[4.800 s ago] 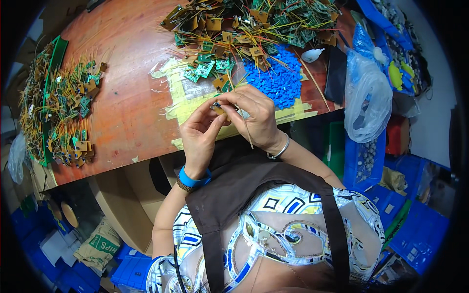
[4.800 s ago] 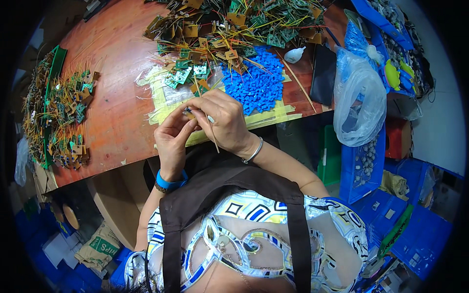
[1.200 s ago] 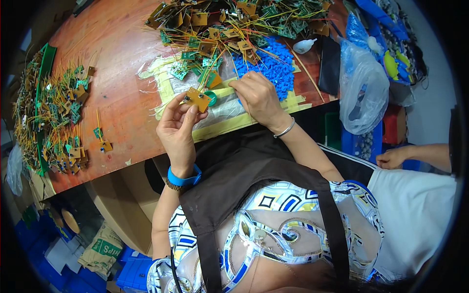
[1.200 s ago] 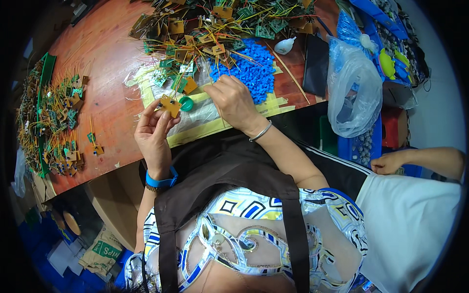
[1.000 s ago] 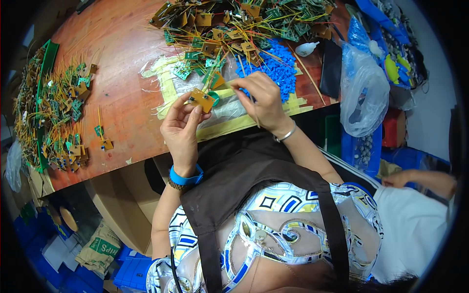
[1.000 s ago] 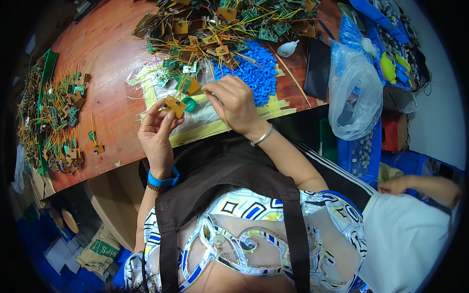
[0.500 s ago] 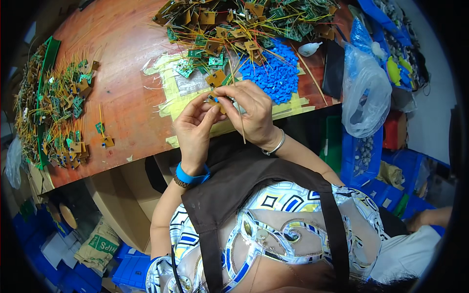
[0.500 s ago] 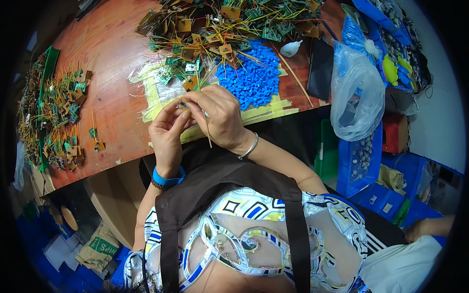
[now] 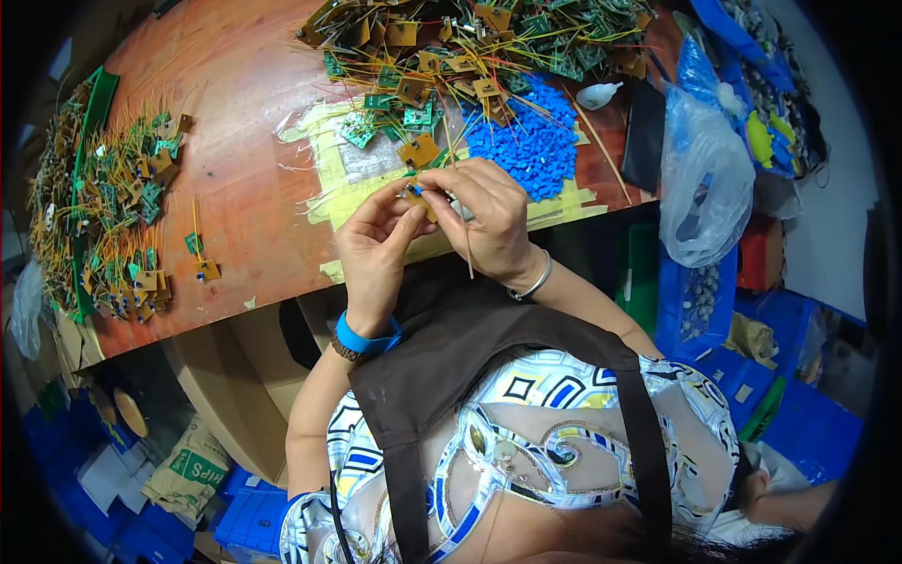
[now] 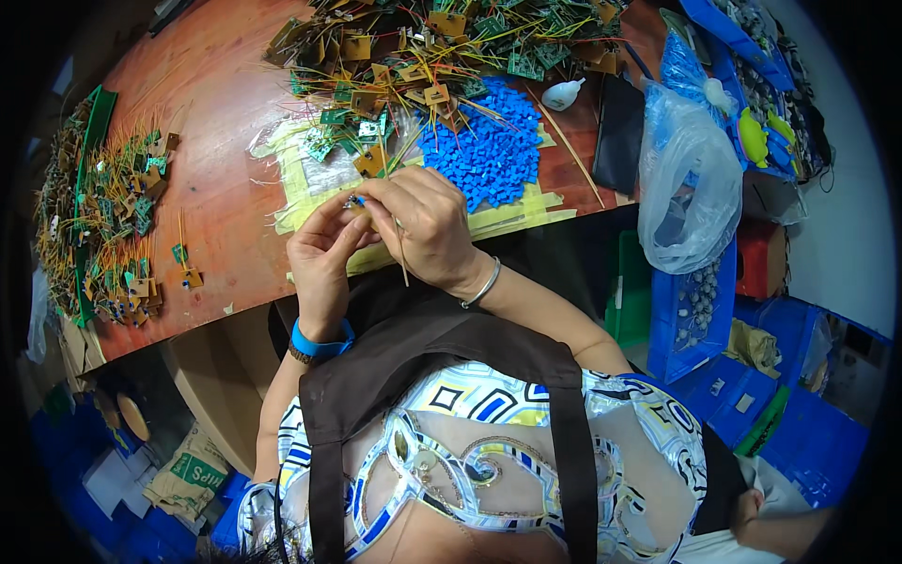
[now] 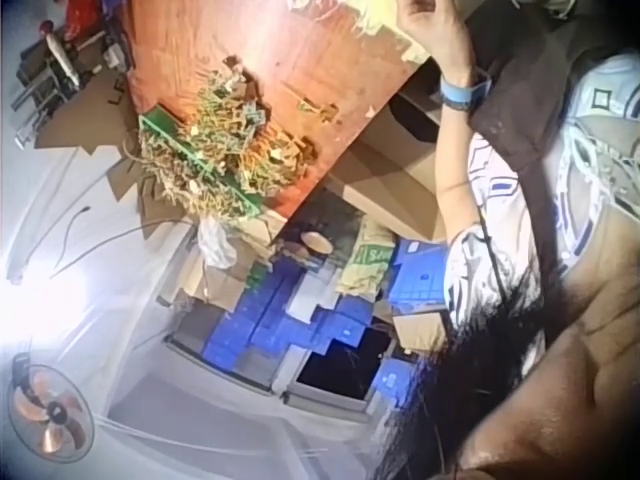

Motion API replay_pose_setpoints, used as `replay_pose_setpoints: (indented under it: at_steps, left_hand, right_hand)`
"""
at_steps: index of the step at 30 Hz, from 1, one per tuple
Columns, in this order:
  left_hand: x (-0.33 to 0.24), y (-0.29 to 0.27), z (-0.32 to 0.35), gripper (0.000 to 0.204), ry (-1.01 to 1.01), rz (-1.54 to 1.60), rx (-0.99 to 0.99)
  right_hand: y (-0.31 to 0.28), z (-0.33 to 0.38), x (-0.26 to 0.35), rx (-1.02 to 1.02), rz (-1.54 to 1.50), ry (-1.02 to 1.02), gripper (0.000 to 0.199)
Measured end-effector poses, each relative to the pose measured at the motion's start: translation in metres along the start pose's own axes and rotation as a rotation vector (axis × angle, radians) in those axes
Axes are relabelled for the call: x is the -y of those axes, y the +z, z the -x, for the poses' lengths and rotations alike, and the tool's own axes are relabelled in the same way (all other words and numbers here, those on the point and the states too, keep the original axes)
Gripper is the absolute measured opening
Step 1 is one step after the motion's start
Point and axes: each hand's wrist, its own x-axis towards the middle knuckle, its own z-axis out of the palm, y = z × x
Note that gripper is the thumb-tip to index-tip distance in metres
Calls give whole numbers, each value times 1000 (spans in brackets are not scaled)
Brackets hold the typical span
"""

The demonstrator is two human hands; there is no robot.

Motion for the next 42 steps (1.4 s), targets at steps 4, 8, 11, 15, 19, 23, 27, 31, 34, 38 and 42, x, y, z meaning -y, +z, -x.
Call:
replay_pose_setpoints:
  at_steps: [4, 8, 11, 15, 19, 23, 27, 31, 34, 38, 42]
  left_hand:
    - [1, 0, 0, 32, 6, -2, 18]
    - [2, -1, 0, 33, 5, 12, 25]
    - [3, -2, -1, 29, 19, -9, 22]
    - [-4, -2, -2, 25, 7, 5, -32]
    - [-4, -6, -4, 20, -30, 37, -101]
    - [-15, -29, -3, 20, -30, 33, -126]
    - [-50, -96, -3, 20, 279, -114, -485]
    - [-68, -208, 10, 21, 458, -233, -824]
    - [-66, -241, 24, 20, 325, -266, -852]
    - [-44, -247, 18, 18, 324, -583, -884]
    - [-37, -263, 17, 19, 484, -840, -921]
  right_hand:
    - [2, 0, 0, -13, -15, -8, 25]
    - [2, 1, 0, -5, -15, 4, 25]
    - [3, 1, -1, -4, -16, -4, 24]
    - [6, -3, 4, -6, -36, 1, 23]
    - [8, -6, 9, 18, 2, -15, 24]
    - [6, -13, 15, 9, -54, -72, 28]
    - [-5, -12, 11, -8, -83, -63, 30]
    - [-8, -4, 3, 8, -65, -37, 28]
    - [-4, 0, 5, 37, -67, -11, 27]
    - [-2, -1, 3, 42, -81, -18, 27]
    - [0, -2, -3, 68, -93, -39, 29]
